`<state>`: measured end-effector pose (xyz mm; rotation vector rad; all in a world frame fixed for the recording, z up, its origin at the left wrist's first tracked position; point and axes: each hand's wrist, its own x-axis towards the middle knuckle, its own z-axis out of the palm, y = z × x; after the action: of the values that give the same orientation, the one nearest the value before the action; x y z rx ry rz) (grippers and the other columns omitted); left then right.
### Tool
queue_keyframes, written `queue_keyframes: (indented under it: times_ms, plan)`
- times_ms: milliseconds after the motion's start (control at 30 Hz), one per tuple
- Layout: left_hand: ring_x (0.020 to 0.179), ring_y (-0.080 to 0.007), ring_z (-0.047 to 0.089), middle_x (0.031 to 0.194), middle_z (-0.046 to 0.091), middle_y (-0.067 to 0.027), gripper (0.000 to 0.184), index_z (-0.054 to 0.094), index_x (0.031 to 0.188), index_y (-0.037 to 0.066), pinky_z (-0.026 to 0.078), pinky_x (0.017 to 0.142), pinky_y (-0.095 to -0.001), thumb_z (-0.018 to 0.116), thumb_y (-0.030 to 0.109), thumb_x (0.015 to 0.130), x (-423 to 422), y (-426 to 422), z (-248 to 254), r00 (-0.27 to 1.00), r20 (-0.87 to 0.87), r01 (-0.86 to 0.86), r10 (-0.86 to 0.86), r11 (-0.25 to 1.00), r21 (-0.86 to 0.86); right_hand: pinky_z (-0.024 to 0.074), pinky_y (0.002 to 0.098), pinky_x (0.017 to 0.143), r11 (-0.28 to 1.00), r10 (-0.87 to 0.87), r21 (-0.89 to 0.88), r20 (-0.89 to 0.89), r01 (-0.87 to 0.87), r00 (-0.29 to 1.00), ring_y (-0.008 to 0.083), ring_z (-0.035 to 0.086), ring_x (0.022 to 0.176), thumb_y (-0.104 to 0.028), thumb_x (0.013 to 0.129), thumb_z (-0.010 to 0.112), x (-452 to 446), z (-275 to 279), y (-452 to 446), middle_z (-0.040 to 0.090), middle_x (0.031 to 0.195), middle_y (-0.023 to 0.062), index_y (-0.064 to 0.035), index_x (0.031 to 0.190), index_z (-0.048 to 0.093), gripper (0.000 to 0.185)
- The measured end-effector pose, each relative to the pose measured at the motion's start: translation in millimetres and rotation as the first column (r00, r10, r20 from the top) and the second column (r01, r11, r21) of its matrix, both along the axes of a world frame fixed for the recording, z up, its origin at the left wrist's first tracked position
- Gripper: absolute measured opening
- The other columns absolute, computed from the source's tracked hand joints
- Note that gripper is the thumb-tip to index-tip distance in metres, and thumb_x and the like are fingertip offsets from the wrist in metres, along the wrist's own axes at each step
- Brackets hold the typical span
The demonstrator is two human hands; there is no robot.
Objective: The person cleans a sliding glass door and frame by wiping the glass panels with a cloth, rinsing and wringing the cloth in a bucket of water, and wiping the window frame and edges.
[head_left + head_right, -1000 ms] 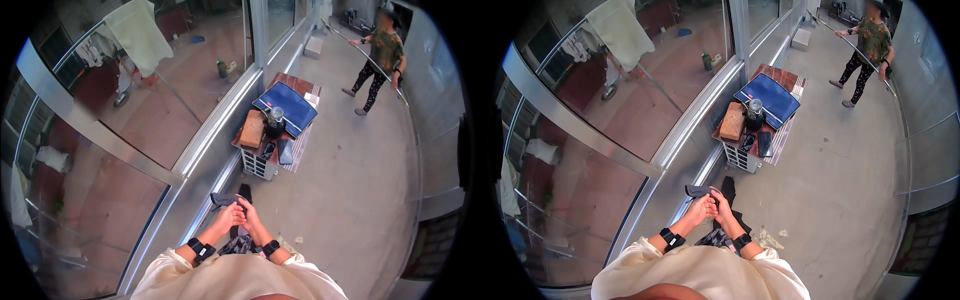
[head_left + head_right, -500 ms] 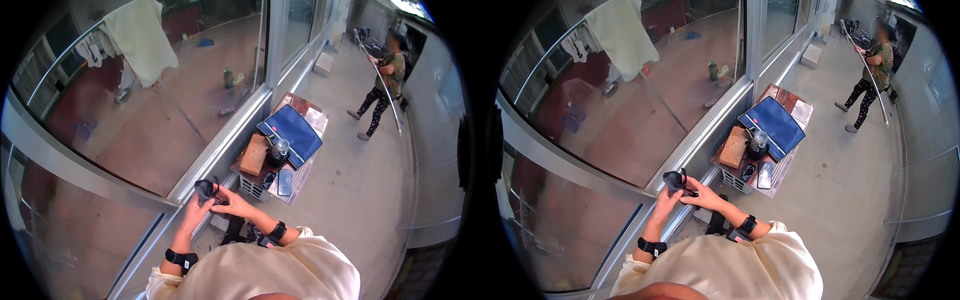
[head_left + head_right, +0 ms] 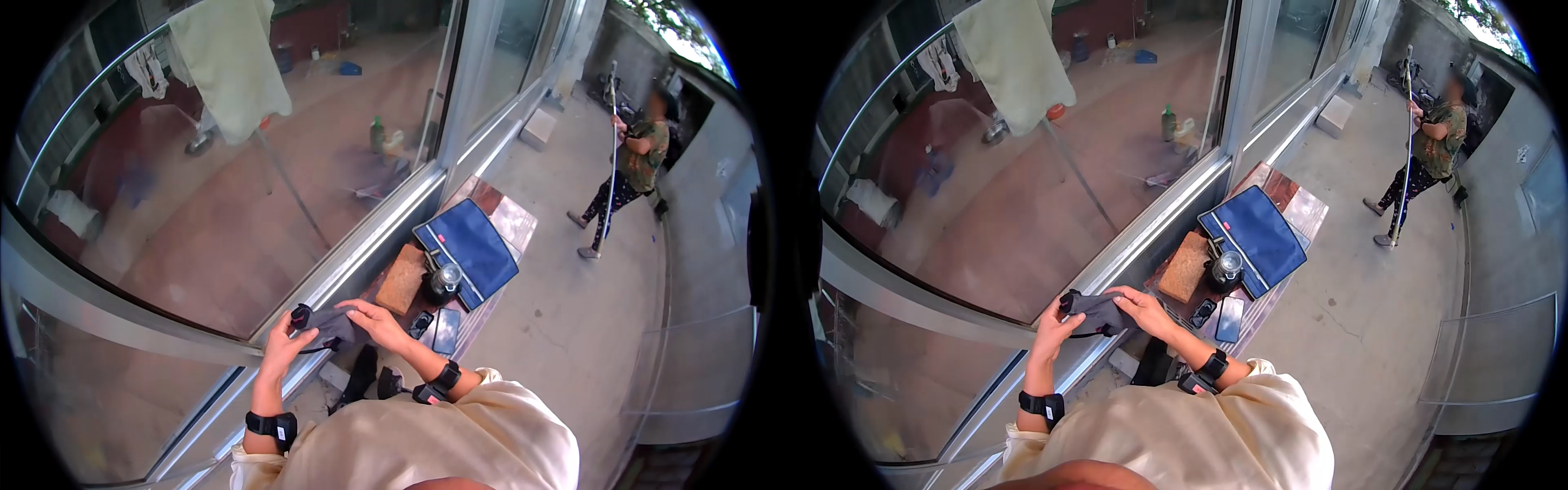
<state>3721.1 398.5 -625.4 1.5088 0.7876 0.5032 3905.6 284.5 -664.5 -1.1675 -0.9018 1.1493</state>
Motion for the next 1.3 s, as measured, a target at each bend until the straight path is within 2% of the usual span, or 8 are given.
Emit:
queue_keyframes:
  times_ms: [100,167,233,433,567,633,1000,1300]
  plan:
    - [0.082,-0.0067,0.051,0.093,0.056,-0.0014,0.032,0.054,0.108,0.001,0.043,0.074,-0.0223,0.068,0.008,0.080,-7.9,1.2,18.1,0.997,0.035,-0.067,0.073,0.989,-0.135,0.0412,0.0236,0.085,0.992,-0.013,0.126,0.246,-0.018,0.969,0.0086,0.051,0.098,-0.028,0.093,0.053,-8.1,2.1,5.3,0.058,0.108,-0.0016,-0.0079,0.117,0.056,0.031]
    - [0.083,-0.0061,0.051,0.092,0.056,-0.0020,0.028,0.051,0.106,0.000,0.043,0.073,-0.0206,0.065,0.008,0.083,-5.9,4.9,25.5,0.988,0.146,-0.044,0.059,0.993,-0.109,0.0417,0.0229,0.081,0.945,0.171,-0.242,-0.204,-0.219,0.964,0.0077,0.052,0.102,-0.033,0.090,0.057,-4.9,11.0,-0.5,0.057,0.113,-0.0030,-0.0118,0.122,0.052,0.038]
    - [0.083,-0.0060,0.052,0.091,0.057,-0.0016,0.024,0.050,0.102,0.002,0.044,0.073,-0.0212,0.064,0.009,0.084,-13.9,10.1,21.0,0.958,0.287,-0.003,-0.004,1.000,0.022,0.0423,0.0211,0.077,0.938,0.280,0.017,-0.630,-0.347,0.725,0.0040,0.052,0.101,-0.037,0.089,0.058,-16.1,11.6,1.5,0.057,0.114,-0.0047,-0.0137,0.127,0.047,0.046]
    - [0.077,-0.0128,0.055,0.087,0.058,-0.0016,0.029,0.054,0.092,0.004,0.045,0.072,-0.0262,0.065,-0.005,0.067,-21.9,7.9,37.7,0.998,0.058,-0.056,0.029,0.831,0.554,0.0472,0.0180,0.070,0.961,0.240,0.001,-0.505,-0.277,0.829,0.0040,0.057,0.083,-0.034,0.091,0.056,-68.0,13.5,-0.6,0.057,0.110,-0.0030,-0.0100,0.130,0.044,0.047]
    - [0.077,-0.0107,0.052,0.094,0.058,-0.0019,0.039,0.052,0.107,0.004,0.044,0.067,-0.0253,0.065,-0.003,0.071,-27.6,12.3,28.5,0.983,0.183,-0.053,-0.026,0.910,0.412,0.0458,0.0241,0.078,0.984,-0.164,0.095,0.132,0.153,0.977,0.0090,0.055,0.086,-0.028,0.094,0.051,-78.0,24.1,1.7,0.060,0.094,-0.0009,-0.0051,0.114,0.059,0.031]
    - [0.077,-0.0102,0.051,0.103,0.055,-0.0039,0.056,0.043,0.126,0.005,0.041,0.061,-0.0228,0.064,-0.002,0.074,-26.0,10.2,35.1,0.938,0.329,-0.081,0.106,0.993,-0.088,0.0444,0.0242,0.080,0.920,-0.375,0.296,0.475,0.257,0.796,0.0107,0.055,0.087,-0.028,0.094,0.051,-71.5,25.1,2.5,0.060,0.088,0.0006,-0.0053,0.115,0.058,0.031]
    - [0.116,-0.0217,0.048,0.128,0.046,-0.0134,0.079,0.016,0.143,0.005,0.039,0.094,-0.0324,0.064,0.015,0.082,5.5,17.9,-38.6,0.901,0.426,0.272,-0.079,0.868,-0.414,0.0462,0.0248,0.083,0.992,-0.120,-0.033,-0.595,0.125,0.795,0.0113,0.058,0.095,-0.023,0.092,0.054,-15.3,39.2,46.3,0.060,0.108,0.0034,-0.0040,0.121,0.051,0.035]
    - [0.097,-0.0112,0.056,0.104,0.059,-0.0039,0.061,0.036,0.138,0.008,0.043,0.086,-0.0245,0.059,-0.001,0.083,96.5,30.5,6.0,0.977,0.154,0.137,-0.145,0.989,0.061,0.0413,0.0338,0.093,0.974,-0.182,-0.157,-0.108,0.164,0.977,0.0182,0.049,0.115,-0.025,0.082,0.067,86.4,-30.5,28.8,0.047,0.129,0.0092,-0.0038,0.133,0.036,0.064]
